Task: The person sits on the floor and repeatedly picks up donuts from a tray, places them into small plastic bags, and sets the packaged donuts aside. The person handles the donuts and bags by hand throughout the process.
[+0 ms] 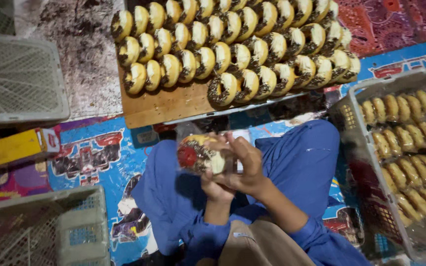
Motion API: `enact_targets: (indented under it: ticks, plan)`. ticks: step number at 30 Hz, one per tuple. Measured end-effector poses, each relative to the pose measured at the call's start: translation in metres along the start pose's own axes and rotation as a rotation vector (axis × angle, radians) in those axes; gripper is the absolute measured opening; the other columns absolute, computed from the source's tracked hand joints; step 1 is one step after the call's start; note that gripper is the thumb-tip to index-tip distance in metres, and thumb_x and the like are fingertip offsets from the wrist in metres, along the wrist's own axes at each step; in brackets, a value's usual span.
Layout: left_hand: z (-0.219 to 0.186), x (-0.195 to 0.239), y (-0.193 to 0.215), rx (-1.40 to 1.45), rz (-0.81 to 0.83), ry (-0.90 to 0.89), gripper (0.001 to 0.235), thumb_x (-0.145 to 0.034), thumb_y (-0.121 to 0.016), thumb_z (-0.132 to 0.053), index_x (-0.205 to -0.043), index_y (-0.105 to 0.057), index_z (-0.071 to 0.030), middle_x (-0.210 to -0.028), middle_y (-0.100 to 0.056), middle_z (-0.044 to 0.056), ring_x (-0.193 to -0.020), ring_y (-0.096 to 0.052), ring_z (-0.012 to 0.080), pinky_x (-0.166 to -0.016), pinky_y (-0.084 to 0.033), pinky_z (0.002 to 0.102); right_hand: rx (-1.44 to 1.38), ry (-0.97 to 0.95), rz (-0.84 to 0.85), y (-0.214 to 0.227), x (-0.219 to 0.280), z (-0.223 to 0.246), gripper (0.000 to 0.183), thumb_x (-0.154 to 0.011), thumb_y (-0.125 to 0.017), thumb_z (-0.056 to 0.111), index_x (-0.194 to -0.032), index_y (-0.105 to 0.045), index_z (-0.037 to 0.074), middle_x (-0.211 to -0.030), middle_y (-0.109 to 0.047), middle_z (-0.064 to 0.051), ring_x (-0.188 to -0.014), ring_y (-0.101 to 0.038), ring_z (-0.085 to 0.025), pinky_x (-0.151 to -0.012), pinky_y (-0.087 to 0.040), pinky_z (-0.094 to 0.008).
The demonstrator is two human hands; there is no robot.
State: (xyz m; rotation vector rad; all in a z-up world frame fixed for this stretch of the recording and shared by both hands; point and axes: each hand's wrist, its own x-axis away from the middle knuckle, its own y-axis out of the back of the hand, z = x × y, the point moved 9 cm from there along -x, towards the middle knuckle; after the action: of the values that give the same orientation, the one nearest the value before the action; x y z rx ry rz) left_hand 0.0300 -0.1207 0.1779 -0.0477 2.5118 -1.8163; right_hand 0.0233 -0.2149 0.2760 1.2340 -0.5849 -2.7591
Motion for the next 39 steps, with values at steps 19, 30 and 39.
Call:
enact_targets:
  ticks: [19,30,39]
  plan:
    - [-0.003,-0.015,0.086,-0.323,-0.409,0.055,0.065,-0.092,-0.062,-0.017,-0.151,-0.035,-0.009,-0.146,-0.052,0.017,-0.130,-0.056,0.0307,-0.107,-0.048,0.047,0.340,0.378,0.073,0.025,0.008,0.021,0.025,-0.081,-0.080,0.016,-0.104,-0.077,0.025,-0.103,-0.063,0.000,-0.089,-0.061,-0.022,-0.073,-0.049,-0.039]
    - [0.011,0.032,0.039,-1.236,0.227,0.281,0.020,-0.099,-0.065,-0.011,-0.092,-0.066,0.008,-0.079,-0.070,0.010,-0.076,-0.060,0.0088,-0.064,-0.050,0.029,0.012,-0.306,0.316,0.024,-0.012,-0.023,0.021,-0.086,-0.082,0.018,-0.103,-0.072,0.009,-0.092,-0.071,-0.005,-0.086,-0.068,-0.023,-0.077,-0.053,-0.035]
    - [-0.005,0.026,-0.013,-1.463,0.416,0.102,0.017,-0.102,-0.049,-0.007,-0.098,-0.058,0.006,-0.088,-0.068,0.025,-0.083,-0.069,0.0403,-0.067,-0.052,0.046,0.335,0.192,0.534,0.027,-0.025,0.025,0.032,-0.075,-0.079,0.019,-0.105,-0.075,0.010,-0.098,-0.066,-0.002,-0.093,-0.060,-0.021,-0.075,-0.043,-0.038]
